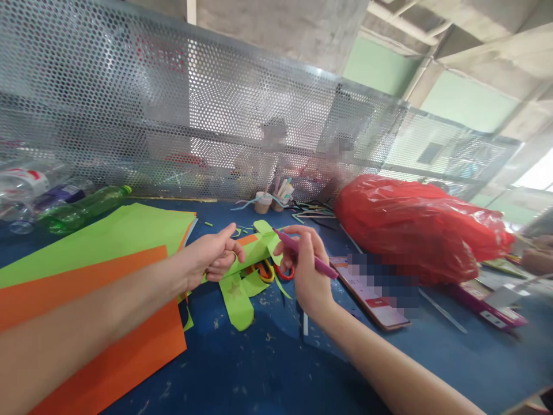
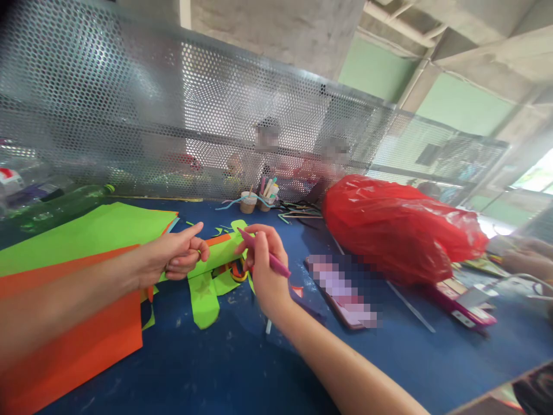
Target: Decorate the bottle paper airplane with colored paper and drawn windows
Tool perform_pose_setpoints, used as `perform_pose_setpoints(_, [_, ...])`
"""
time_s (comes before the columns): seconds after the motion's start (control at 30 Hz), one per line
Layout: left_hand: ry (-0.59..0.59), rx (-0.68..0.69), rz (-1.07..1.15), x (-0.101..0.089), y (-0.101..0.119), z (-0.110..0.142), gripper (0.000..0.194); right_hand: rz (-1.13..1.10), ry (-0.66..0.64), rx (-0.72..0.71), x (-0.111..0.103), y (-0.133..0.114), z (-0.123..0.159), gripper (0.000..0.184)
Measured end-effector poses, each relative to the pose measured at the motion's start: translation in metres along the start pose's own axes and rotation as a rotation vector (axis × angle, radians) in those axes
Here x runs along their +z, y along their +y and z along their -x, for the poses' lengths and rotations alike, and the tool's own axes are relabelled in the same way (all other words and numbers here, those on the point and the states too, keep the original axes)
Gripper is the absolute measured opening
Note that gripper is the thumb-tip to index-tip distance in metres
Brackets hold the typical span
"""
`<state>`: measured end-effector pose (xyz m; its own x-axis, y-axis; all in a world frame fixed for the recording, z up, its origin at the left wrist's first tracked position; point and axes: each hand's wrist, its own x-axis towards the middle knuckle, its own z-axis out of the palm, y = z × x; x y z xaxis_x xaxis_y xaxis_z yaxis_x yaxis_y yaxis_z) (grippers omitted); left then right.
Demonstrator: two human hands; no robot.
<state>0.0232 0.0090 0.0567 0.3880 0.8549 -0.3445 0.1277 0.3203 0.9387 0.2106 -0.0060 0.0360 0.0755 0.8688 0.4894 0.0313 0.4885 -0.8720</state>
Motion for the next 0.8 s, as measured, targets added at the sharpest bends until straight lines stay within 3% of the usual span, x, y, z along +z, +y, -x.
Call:
perform_pose_setpoints(0.13, [0.025, -0.056, 0.108, 0.016, -0.009, 0.003, 0.060, 0.164, -0.312, -0.146, 0.002, 0.001, 0.007, 0.013])
perform_pose_setpoints(0.33, [0.168, -0.019, 0.195, 0.038, -0.023, -0.001, 0.058, 0.144, -0.540, -0.136, 0.008, 0.003, 0.018, 0.034])
perform_pose_setpoints(0.63, [0.257, 0.128, 0.125, 0.053, -0.024, -0.004, 0.058, 0.139, -0.476, -0.057, 0.012, 0.008, 0.026, 0.023])
perform_pose_setpoints(0.73, [0.289, 0.200, 0.036, 0.046, -0.019, -0.008, 0.051, 0.099, -0.438, -0.111, 0.006, 0.003, 0.016, 0.014])
perform_pose_setpoints(0.8, [0.347, 0.269, -0.048, 0.035, -0.013, -0.011, 0.039, 0.200, -0.373, -0.168, -0.003, -0.003, 0.006, 0.014])
